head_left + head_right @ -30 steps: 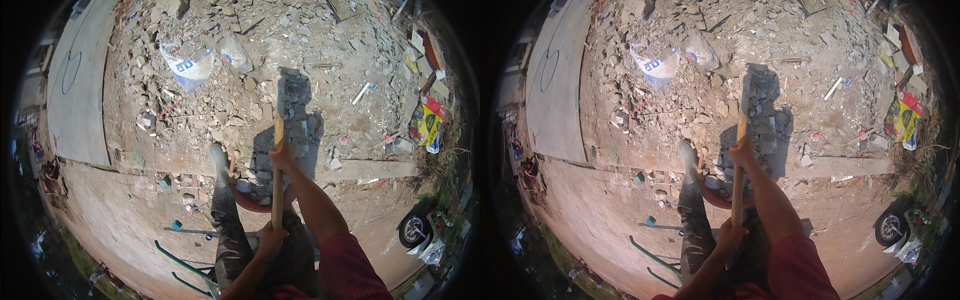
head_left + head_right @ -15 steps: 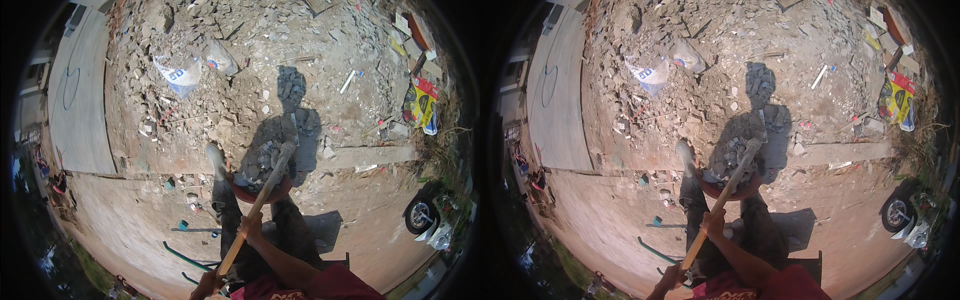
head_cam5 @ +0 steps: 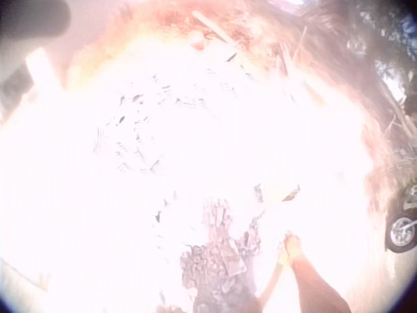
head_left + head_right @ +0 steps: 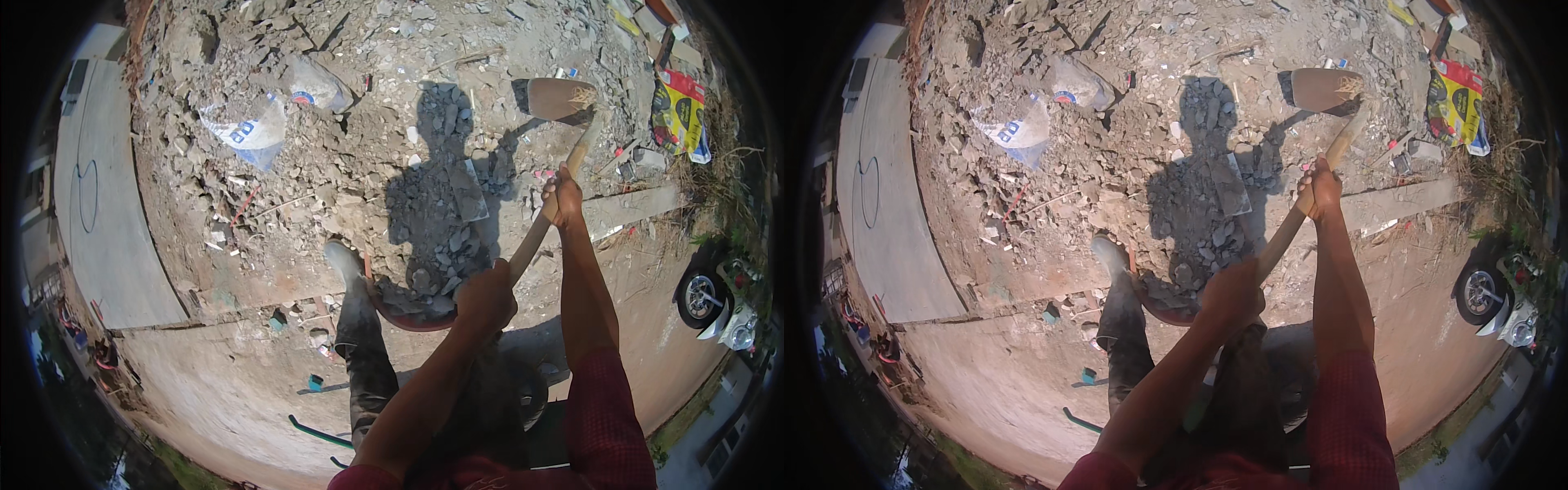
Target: The person uses a shovel to scoop rubble and debris from a pile on the ground into a red basin. They then lift the basin and pour the contents into a green wheelbarrow. This process is repeated multiple times to clear the debris.
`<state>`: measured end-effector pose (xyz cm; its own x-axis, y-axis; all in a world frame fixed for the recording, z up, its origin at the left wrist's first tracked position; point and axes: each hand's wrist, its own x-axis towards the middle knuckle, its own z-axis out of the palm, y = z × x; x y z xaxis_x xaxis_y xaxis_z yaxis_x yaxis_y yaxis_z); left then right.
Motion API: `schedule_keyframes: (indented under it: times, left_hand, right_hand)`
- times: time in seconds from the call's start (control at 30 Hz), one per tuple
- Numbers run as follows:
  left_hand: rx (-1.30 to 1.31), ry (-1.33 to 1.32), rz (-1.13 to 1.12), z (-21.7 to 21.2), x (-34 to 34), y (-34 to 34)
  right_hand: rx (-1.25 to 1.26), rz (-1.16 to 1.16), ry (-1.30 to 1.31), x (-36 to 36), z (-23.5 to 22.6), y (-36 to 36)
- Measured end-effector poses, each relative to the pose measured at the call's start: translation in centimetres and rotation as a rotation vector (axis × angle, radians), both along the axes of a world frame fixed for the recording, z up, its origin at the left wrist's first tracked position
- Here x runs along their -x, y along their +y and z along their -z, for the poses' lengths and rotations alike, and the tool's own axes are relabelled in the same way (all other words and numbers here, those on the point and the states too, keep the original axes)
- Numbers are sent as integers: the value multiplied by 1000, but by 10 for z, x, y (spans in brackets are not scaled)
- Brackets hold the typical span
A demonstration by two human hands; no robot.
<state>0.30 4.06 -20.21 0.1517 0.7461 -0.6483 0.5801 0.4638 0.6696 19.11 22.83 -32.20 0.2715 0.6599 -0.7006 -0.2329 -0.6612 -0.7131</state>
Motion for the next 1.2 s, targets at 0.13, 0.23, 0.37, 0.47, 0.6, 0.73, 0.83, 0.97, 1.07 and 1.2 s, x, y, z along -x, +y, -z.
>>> schedule_keyframes:
  times: [0.13, 0.23, 0.37, 0.47, 0.6, 0.73, 0.83, 0.97, 1.07, 1.2]
  left_hand:
    - [7, 60, 69, 42, 27, 6]
    - [152, 65, 157, 45, 66, -42]
    - [135, 125, 103, 15, 56, -47]
    - [188, 147, 105, 3, 45, -32]
    - [240, 176, 241, -10, 49, 3]
    - [207, 239, 329, -12, 65, 11]
    - [268, 272, 358, -15, 78, 7]
    - [363, 339, 325, -41, 79, -35]
    - [522, 391, 205, -68, 86, -80]
    - [555, 334, 38, -94, 79, -105]
  right_hand:
    - [220, 45, -95, 20, 77, -21]
    - [487, 123, -203, 51, 91, -103]
    - [512, 73, -35, 44, 78, -98]
    - [453, 89, 31, 42, 74, -91]
    - [415, 195, 156, 38, 67, -79]
    - [372, 323, 208, 48, 59, -79]
    - [412, 239, 168, 68, 47, -88]
    - [452, 193, 157, 85, 61, -142]
    - [551, 9, 81, 137, 33, -169]
    - [558, -140, 55, 155, 15, -172]
